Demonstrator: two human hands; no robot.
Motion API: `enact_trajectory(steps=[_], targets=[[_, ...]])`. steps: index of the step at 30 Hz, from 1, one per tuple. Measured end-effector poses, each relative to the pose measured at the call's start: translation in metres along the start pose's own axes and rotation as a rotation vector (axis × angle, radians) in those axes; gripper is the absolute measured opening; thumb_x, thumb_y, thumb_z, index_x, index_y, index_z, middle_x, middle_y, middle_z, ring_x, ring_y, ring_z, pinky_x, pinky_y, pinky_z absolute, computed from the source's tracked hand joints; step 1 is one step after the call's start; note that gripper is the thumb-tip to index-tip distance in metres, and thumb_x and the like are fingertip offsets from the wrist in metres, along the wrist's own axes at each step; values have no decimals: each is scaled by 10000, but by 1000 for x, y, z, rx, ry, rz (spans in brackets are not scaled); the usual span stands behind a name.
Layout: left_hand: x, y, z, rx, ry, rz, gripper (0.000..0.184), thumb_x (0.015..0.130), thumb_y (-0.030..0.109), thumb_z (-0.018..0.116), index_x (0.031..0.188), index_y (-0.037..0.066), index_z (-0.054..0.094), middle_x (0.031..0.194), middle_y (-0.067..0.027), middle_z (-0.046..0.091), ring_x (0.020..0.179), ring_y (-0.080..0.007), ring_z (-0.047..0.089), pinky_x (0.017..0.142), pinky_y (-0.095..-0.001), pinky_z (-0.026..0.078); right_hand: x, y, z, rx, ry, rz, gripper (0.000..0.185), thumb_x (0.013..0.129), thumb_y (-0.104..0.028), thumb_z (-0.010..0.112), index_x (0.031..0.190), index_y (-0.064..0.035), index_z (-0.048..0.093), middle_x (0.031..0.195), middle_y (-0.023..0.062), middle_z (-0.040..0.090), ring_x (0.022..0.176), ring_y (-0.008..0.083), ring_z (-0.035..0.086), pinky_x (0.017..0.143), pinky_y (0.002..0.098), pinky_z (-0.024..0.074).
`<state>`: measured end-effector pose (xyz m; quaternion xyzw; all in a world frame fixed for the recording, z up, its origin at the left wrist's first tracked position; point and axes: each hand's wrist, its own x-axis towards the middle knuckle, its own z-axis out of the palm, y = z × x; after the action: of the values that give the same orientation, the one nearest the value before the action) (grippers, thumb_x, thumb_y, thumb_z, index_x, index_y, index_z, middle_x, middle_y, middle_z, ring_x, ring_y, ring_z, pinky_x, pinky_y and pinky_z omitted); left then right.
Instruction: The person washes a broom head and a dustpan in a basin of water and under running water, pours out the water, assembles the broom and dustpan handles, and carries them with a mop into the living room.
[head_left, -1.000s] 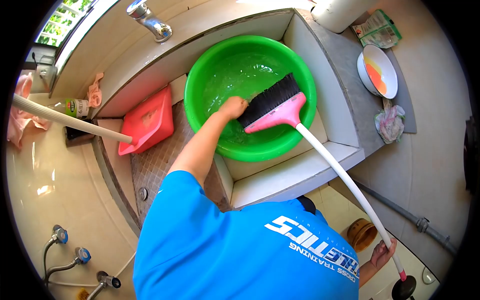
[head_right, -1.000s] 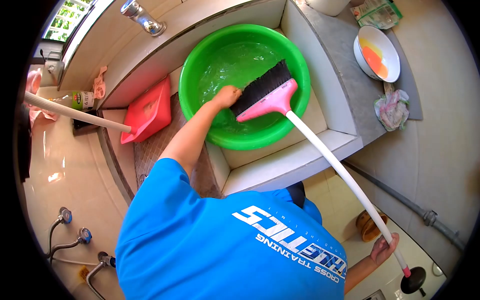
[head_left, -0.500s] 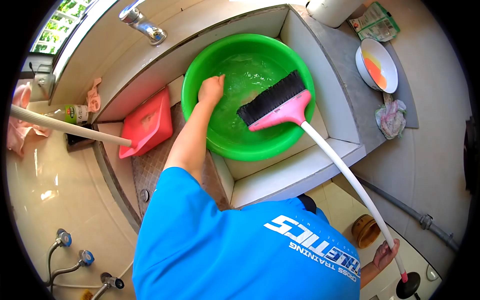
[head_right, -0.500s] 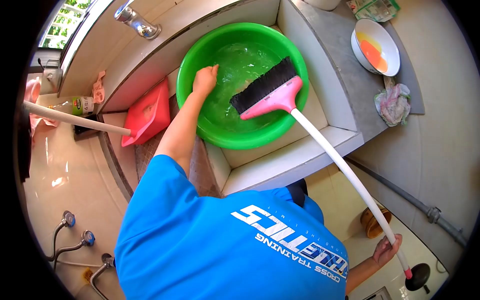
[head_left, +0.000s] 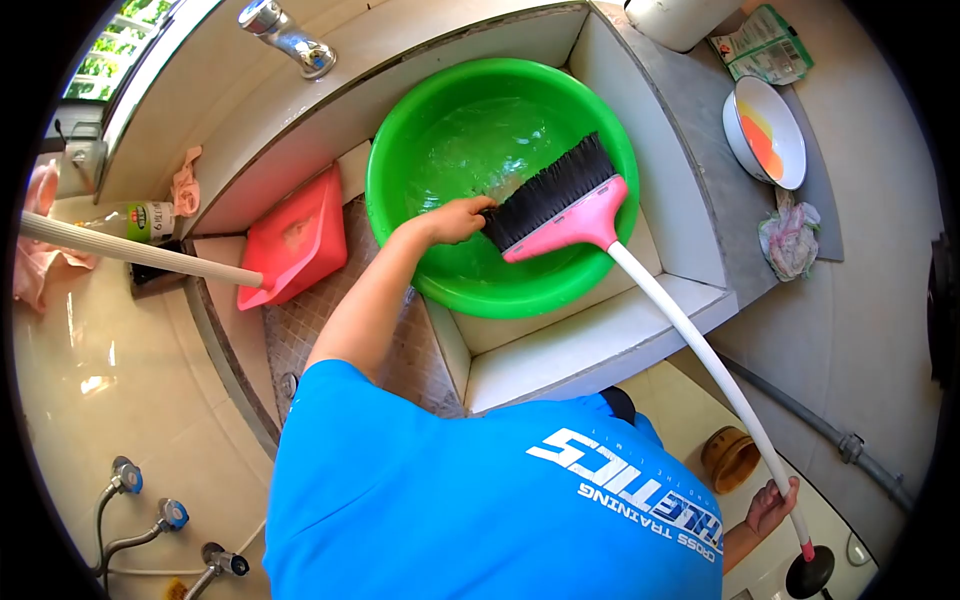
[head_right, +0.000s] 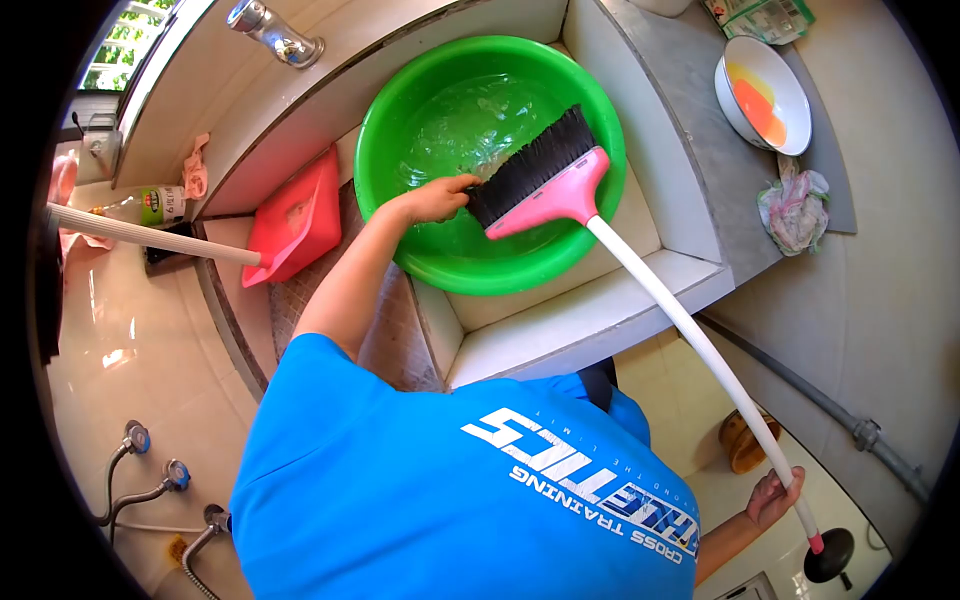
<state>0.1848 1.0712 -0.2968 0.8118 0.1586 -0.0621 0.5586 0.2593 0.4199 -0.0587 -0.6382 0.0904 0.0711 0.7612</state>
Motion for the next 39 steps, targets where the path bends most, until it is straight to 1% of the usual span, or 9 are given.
enact_trajectory(steps=[2,8,12,14,17,25,31,33,39], targets=[[-2,11,-13,-67,-263,-435,245,842,164,455,983,22,595,836,-134,631,729,-275,591,687,-371,456,-1,1,2,3,-4,-6,178,855,-208,523,940,-67,454,607,17,438,482,60,386,375,153,311],[-5,-4,-18,283,-16,-175,313,856,287,504,772,3,606,678,-140,597,664,-266,570,624,-373,441,3,4,-11,11,-46,9,217,859,-226,521,984,-58,464,624,21,434,481,55,372,376,138,305],[-7,-8,-9,156,181,-137,310,873,281,491,718,19,552,566,-85,529,530,-211,518,485,-352,408,-1,5,-4,-8,-23,5,199,860,-233,515,948,-65,453,601,11,430,462,52,372,364,149,284],[-5,-6,-13,-728,166,-562,298,889,272,477,668,73,463,500,-1,395,405,-124,374,360,-287,290,-2,7,-5,-44,-63,16,194,863,-230,506,941,-60,455,593,11,422,450,50,360,356,154,270],[-3,2,-8,-1089,291,-617,271,898,260,464,673,125,394,508,57,270,384,-59,241,338,-221,171,-2,12,3,-59,-30,12,182,864,-220,498,927,-54,457,585,10,416,439,51,352,350,156,266],[17,-24,-37,-1235,830,-518,283,920,269,384,680,117,393,502,47,251,392,-78,222,350,-241,173,-2,6,-9,-37,21,-40,164,864,-216,502,898,-63,453,583,11,413,435,55,350,346,160,267],[24,31,-56,-1124,835,-226,300,927,300,420,681,131,386,519,43,243,428,-78,234,388,-227,190,-3,-9,-9,-29,-4,-88,165,861,-217,510,895,-66,451,583,10,416,448,57,357,353,160,272],[22,30,-59,-1027,873,-32,279,908,307,472,703,122,429,532,36,327,449,-80,314,409,-226,282,-2,-9,-12,-57,36,-66,169,864,-222,505,894,-65,450,571,7,406,453,58,360,354,161,270],[43,-29,-20,-202,537,-385,296,809,316,581,783,22,610,728,-73,662,604,-149,594,596,-315,472,1,-3,-14,-47,-24,-38,174,851,-217,512,884,-59,447,556,5,390,443,58,351,349,161,262]])
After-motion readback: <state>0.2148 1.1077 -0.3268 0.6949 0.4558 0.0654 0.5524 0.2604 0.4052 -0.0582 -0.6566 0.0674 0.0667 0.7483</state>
